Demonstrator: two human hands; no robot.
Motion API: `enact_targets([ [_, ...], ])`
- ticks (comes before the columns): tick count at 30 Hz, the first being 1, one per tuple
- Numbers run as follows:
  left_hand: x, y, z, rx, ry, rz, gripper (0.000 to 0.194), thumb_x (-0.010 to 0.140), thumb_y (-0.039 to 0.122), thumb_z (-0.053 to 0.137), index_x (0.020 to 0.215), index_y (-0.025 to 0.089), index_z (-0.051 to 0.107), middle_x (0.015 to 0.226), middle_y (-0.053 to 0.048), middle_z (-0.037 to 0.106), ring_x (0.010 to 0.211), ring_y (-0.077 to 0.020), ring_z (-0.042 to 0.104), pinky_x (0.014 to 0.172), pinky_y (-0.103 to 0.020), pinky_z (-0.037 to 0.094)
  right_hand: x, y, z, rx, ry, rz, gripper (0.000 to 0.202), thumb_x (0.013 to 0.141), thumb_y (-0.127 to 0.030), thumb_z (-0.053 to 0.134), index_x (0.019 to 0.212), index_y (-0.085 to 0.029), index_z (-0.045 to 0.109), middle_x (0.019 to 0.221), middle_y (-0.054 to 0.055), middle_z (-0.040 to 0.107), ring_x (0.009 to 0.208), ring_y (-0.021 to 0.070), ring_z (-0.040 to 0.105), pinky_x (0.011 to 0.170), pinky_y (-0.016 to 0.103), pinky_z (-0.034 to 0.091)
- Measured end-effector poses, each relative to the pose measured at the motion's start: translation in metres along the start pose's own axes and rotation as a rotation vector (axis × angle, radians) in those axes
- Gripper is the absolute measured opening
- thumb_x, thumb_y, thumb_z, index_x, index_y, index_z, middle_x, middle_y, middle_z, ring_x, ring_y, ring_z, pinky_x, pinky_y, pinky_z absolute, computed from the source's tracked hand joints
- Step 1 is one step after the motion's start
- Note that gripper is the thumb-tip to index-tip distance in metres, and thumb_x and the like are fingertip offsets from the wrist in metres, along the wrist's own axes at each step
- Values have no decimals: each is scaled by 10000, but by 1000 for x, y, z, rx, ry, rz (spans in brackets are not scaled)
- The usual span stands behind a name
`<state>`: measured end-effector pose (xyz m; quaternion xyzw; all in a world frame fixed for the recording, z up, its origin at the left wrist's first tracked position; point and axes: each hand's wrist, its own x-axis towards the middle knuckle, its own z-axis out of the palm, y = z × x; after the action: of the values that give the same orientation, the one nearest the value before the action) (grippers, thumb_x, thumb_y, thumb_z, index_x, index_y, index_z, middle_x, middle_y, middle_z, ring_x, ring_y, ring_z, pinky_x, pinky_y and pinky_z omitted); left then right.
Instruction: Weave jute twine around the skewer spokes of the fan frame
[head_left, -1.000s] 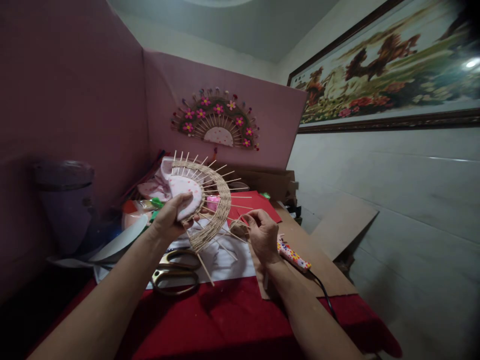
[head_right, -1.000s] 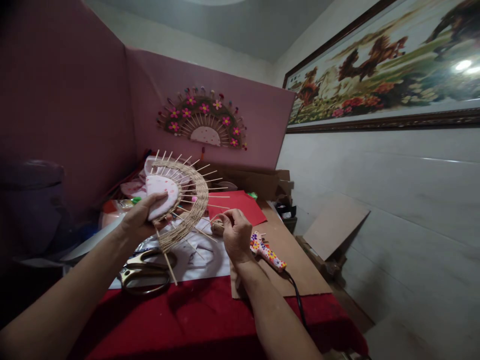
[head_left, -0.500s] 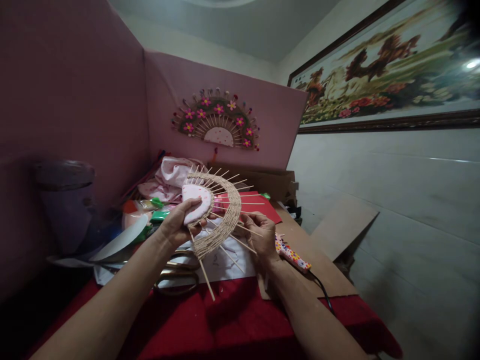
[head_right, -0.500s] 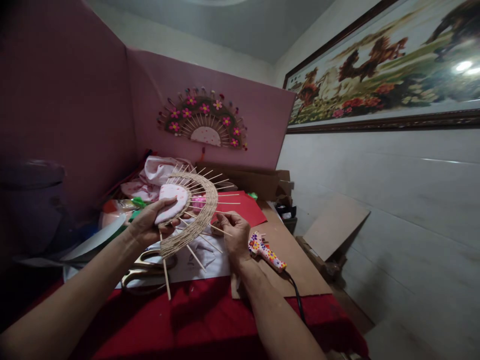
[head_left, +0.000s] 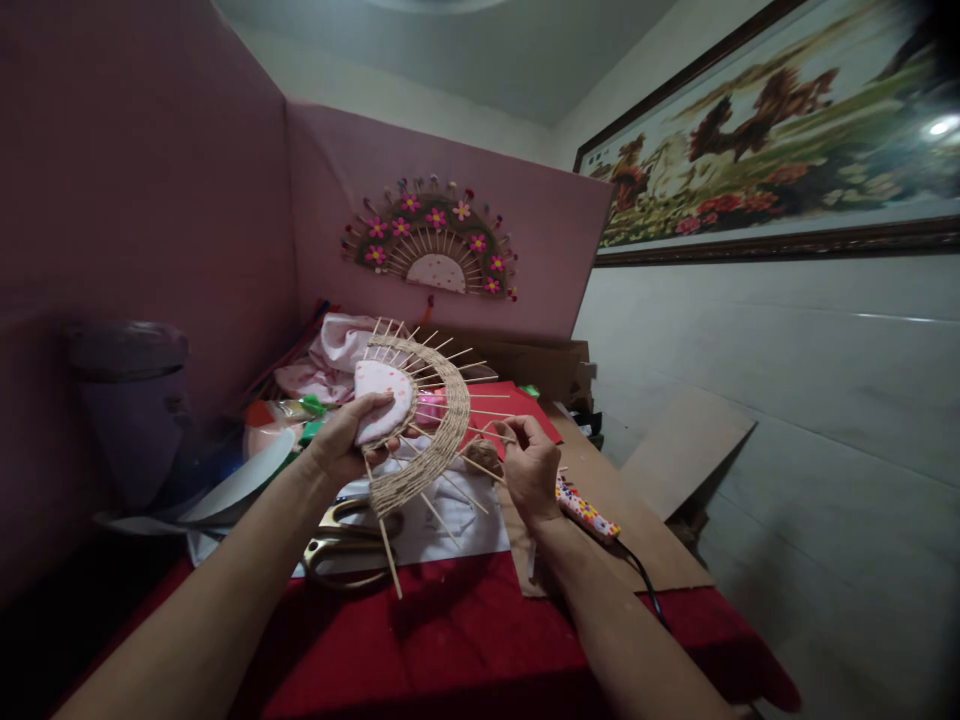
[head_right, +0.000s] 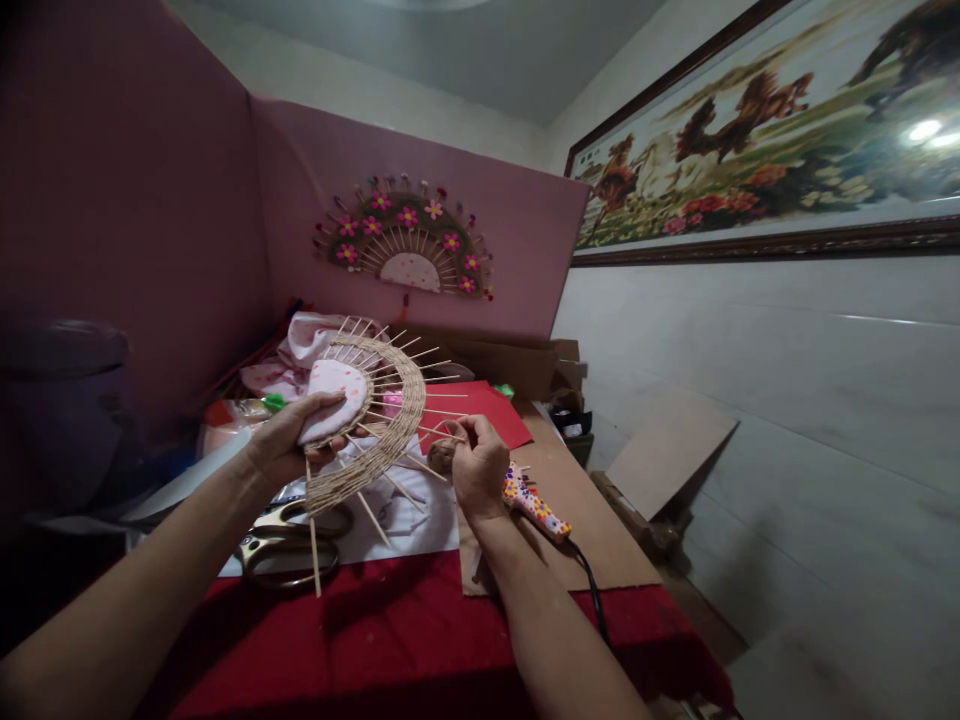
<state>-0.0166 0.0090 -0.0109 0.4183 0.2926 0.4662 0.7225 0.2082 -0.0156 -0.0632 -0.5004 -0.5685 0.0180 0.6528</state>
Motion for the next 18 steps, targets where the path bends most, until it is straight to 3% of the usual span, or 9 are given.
enact_targets([
  [4, -1, 3, -2, 32, 10, 3, 184, 774, 234, 488, 786, 78, 584, 655, -171, 669, 349, -123, 535, 214, -138, 300, 3, 0, -3, -81, 79, 2, 260, 745, -425, 588, 661, -182, 550, 595, -15, 556, 549, 120, 482, 562, 238, 365],
  [11, -2, 5, -3, 63, 49, 33, 160, 768, 211, 501, 788, 75, 583, 597, -147, 659, 323, -128, 524, 210, -149, 315, 8, -7, -9, -81, 67, -205, 167, 806, -322, 514, 742, -174, 560, 726, 34, 571, 693, 151, 520, 662, 270, 405],
  [15, -3, 8, -5, 54, 18, -22, 180, 775, 216, 496, 785, 61, 586, 601, -171, 656, 327, -132, 530, 209, -146, 318, 11, -1, -9, 87, 37, -47, 213, 760, -379, 573, 722, -170, 575, 680, 13, 570, 635, 131, 513, 614, 255, 413],
  [18, -4, 11, -7, 26, 16, -73, 187, 782, 218, 487, 781, 61, 588, 586, -176, 652, 310, -126, 515, 203, -142, 315, 16, 5, -7, 311, -17, 142, 296, 695, -449, 618, 687, -158, 564, 573, -25, 510, 493, 94, 439, 477, 228, 370],
])
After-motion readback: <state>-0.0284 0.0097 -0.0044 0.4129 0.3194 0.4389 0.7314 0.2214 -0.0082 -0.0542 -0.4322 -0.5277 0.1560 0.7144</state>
